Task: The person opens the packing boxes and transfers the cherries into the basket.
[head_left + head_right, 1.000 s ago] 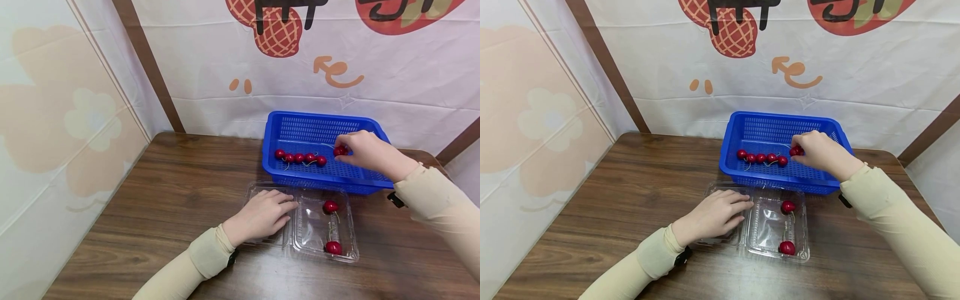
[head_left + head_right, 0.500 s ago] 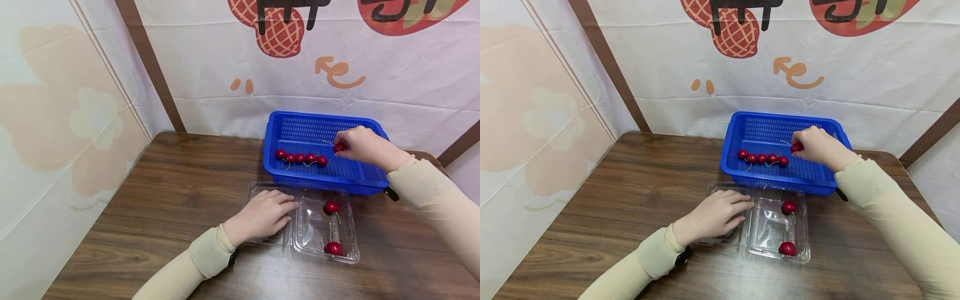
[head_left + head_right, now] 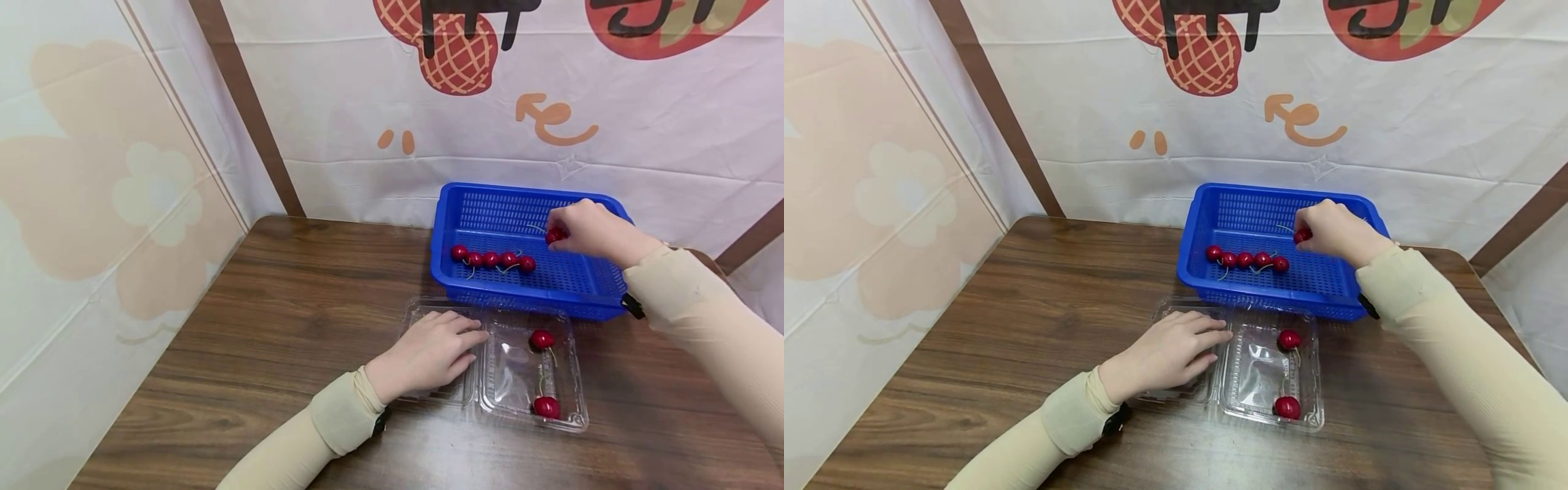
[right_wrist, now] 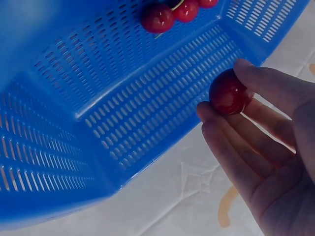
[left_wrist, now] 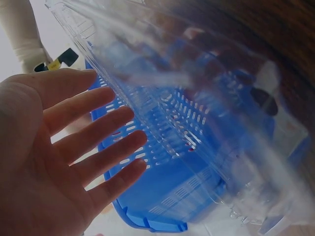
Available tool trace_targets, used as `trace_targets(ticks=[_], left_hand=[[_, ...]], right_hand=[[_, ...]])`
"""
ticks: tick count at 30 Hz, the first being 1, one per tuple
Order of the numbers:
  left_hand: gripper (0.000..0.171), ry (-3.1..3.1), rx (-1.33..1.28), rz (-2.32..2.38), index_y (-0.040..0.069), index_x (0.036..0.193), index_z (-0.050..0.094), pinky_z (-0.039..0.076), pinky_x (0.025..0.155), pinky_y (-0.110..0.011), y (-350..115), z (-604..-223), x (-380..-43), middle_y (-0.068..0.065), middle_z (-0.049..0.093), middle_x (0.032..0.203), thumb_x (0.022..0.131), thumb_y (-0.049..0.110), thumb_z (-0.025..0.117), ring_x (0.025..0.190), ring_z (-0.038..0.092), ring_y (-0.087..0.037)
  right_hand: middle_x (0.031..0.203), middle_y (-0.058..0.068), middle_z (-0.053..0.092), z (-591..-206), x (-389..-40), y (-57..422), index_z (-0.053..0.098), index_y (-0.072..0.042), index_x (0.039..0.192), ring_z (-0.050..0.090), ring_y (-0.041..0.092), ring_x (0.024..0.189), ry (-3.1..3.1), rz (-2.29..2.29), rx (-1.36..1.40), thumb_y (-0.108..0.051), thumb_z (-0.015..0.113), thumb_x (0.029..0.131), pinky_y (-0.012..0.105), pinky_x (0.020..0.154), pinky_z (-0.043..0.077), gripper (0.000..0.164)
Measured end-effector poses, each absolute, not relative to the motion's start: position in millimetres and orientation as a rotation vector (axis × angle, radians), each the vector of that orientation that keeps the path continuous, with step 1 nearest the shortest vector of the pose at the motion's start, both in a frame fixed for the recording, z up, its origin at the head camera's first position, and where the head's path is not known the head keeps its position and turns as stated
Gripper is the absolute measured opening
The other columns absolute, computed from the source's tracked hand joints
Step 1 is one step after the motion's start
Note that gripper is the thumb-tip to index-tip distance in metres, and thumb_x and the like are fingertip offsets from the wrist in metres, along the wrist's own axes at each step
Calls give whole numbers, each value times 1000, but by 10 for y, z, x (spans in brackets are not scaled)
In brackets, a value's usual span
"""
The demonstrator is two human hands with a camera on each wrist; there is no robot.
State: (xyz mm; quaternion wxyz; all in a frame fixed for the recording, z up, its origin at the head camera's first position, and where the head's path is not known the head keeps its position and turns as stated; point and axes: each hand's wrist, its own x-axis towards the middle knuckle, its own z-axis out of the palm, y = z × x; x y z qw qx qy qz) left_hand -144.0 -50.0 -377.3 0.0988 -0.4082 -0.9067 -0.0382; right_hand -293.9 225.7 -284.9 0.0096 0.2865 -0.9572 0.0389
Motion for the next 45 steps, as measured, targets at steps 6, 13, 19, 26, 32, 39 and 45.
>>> trace_targets(ticks=[6,13,19,26,32,39,45], left_hand=[[37,-2674,-1209,-108,22,128,60,44,98,-34,-502,-3787,-1442,3,59,130,93,32,56,120,54,-16],[36,-2675,-1208,-103,22,128,60,44,98,-34,-504,-3783,-1437,3,59,130,93,32,56,120,53,-16],[35,-2670,-1211,-106,22,127,61,44,98,-33,-506,-3785,-1438,3,60,129,93,31,57,119,54,-16],[36,-2669,-1214,-111,22,127,61,44,97,-33,-506,-3779,-1435,2,60,129,93,31,56,119,54,-15],[36,-2674,-1212,-110,22,127,61,44,97,-34,-509,-3775,-1438,3,60,129,93,31,56,119,54,-15],[36,-2670,-1209,-112,22,127,61,45,97,-33,-511,-3768,-1438,3,60,129,93,31,57,119,54,-15],[36,-2666,-1209,-116,22,127,61,45,97,-33,-510,-3775,-1437,3,60,129,92,31,57,118,54,-15]], right_hand=[[82,9,68,-2869,-3014,2235,68,-4,91,61,20,71,-3034,143,874,-12,79,74,43,68,55,21],[87,12,68,-2900,-3100,2200,67,-2,95,63,24,76,-3097,152,822,-9,79,74,46,73,55,25],[88,13,68,-2919,-3160,2181,67,-1,96,62,25,77,-3128,134,805,-8,80,73,48,74,54,27],[87,13,68,-2962,-3250,2175,67,-1,94,62,24,77,-3145,117,811,-5,81,70,47,75,54,28],[88,13,67,-2984,-3312,2151,66,0,94,62,24,78,-3171,130,812,-3,80,71,46,72,54,27],[94,16,67,-2991,-3365,2105,67,0,97,62,26,82,-3225,146,793,-2,79,72,47,73,54,28],[95,16,68,-3008,-3390,2092,67,1,99,63,26,83,-3245,166,790,0,78,71,47,75,54,30]])
